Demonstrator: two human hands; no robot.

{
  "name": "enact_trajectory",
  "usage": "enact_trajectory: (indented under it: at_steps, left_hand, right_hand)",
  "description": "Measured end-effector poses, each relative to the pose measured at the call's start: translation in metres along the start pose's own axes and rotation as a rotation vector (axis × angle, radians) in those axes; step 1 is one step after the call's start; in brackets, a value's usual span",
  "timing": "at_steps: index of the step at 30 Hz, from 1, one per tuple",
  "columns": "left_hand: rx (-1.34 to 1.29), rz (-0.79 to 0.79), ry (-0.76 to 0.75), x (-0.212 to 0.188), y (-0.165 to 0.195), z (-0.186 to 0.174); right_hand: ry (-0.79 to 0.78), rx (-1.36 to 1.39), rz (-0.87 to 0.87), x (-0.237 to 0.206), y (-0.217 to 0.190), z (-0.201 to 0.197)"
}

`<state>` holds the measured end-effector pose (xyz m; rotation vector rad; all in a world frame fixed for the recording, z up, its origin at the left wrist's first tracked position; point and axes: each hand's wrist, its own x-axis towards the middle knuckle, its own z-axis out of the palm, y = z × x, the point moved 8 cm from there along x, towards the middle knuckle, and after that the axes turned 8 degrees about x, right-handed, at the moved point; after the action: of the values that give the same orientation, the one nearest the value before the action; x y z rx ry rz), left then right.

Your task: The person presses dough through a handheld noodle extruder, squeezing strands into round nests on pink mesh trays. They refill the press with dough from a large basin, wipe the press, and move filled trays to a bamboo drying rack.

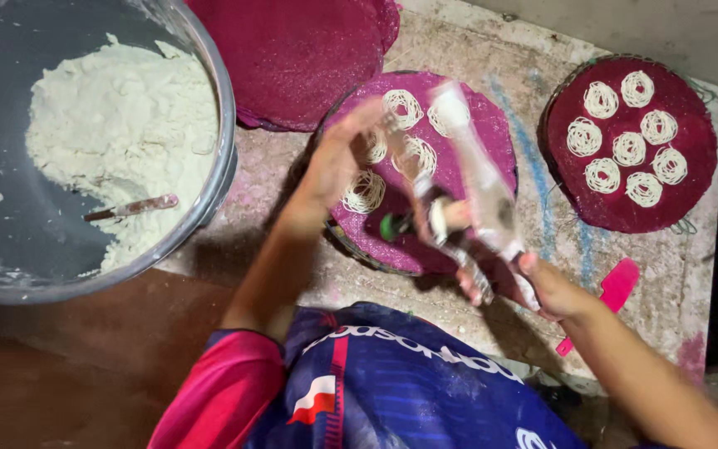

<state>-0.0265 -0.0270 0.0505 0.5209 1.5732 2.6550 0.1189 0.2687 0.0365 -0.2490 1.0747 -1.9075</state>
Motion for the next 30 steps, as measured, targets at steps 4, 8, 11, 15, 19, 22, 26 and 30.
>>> enact_trajectory:
  at_steps: [4, 8, 11, 15, 19, 22, 26, 30]
  left_hand:
    - [-0.836, -0.114, -0.338, -0.022, 0.010, 0.069]
    - [-0.932, -0.003, -0.338, -0.009, 0.005, 0.073]
    - [-0.915, -0.077, -0.140, 0.006, -0.028, 0.057]
    - [-1.068, 0.060, -0.170, 0.019, -0.038, 0.038]
    - [-1.061, 0.084, -0.153, 0.015, -0.046, 0.022]
    - [-1.054, 0.088, -0.111, 0.008, -0.058, 0.030]
    - [-1.110, 0.128, -0.115, 0.020, -0.062, 0.043]
    - [-1.016, 0.098, -0.127, 0.031, -0.050, 0.026]
  right_hand:
    - [0.301, -0.044, 0.459, -0.004, 0.011, -0.016]
    - [0.448, -0.364, 0.649, -0.009, -0.012, -0.027]
    - [0.334, -0.493, 0.619, 0.006, -0.029, -0.017]
    - [0.370, -0.791, 0.608, 0.024, -0.044, -0.017]
    - [0.337, -0.796, 0.495, 0.040, -0.048, -0.004]
    - [0.333, -0.740, 0.550, 0.041, -0.042, 0.001]
    - [0.439, -0.837, 0.546, 0.039, -0.050, -0.004]
    - [0.406, -0.965, 0.382, 0.046, -0.062, 0.002]
